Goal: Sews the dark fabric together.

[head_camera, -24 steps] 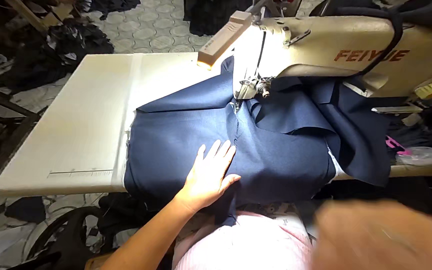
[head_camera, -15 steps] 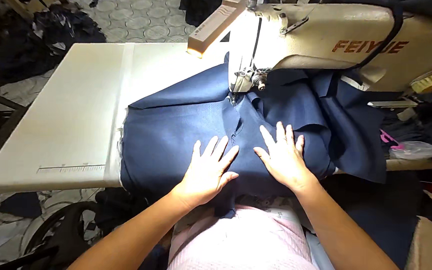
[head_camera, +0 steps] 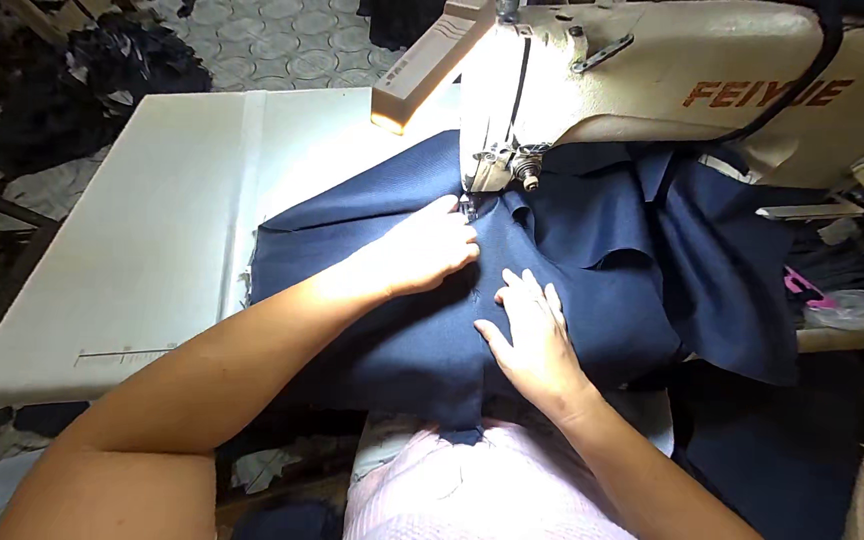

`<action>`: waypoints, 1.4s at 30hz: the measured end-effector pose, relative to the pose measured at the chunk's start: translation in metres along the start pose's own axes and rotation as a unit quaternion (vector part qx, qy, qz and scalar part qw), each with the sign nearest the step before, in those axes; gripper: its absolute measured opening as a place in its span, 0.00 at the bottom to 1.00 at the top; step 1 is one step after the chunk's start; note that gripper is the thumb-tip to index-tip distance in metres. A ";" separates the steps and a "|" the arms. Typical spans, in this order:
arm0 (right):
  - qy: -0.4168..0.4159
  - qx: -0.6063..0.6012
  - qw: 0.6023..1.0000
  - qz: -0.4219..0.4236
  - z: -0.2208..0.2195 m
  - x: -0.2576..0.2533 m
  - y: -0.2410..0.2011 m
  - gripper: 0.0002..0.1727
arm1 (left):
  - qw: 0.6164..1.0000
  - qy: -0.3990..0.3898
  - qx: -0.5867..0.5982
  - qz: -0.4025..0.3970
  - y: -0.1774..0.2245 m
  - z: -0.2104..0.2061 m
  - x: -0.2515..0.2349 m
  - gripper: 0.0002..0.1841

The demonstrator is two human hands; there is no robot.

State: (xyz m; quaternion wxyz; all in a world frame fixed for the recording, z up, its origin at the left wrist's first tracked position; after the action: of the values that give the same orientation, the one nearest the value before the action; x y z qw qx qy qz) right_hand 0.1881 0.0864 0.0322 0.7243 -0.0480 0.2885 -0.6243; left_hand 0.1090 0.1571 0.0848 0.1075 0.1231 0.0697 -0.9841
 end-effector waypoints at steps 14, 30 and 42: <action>0.059 -0.166 0.982 0.063 0.003 -0.041 0.000 0.18 | 0.905 0.063 0.414 0.073 -0.042 0.004 0.011 0.07; 0.044 -0.096 0.993 0.059 0.005 -0.051 -0.010 0.15 | 0.982 0.006 0.191 0.004 -0.029 -0.005 -0.002 0.13; 0.128 -0.072 0.989 0.016 0.004 -0.049 -0.002 0.08 | 0.981 0.132 0.114 0.088 -0.013 -0.004 0.032 0.15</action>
State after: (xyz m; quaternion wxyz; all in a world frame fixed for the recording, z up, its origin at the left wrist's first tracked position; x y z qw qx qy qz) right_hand 0.1858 0.1305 0.0535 0.6859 -0.0147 0.4240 -0.5912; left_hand 0.0760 0.1644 0.0746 0.1684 0.2693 -0.0406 -0.9474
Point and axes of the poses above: each hand's wrist, its own x-axis away from the middle knuckle, its own z-axis out of the back of the hand, y = z × x, the point moved 10 cm from there along -x, towards the middle knuckle, and after that the axes turned 5 degrees about y, right-handed, at the moved point
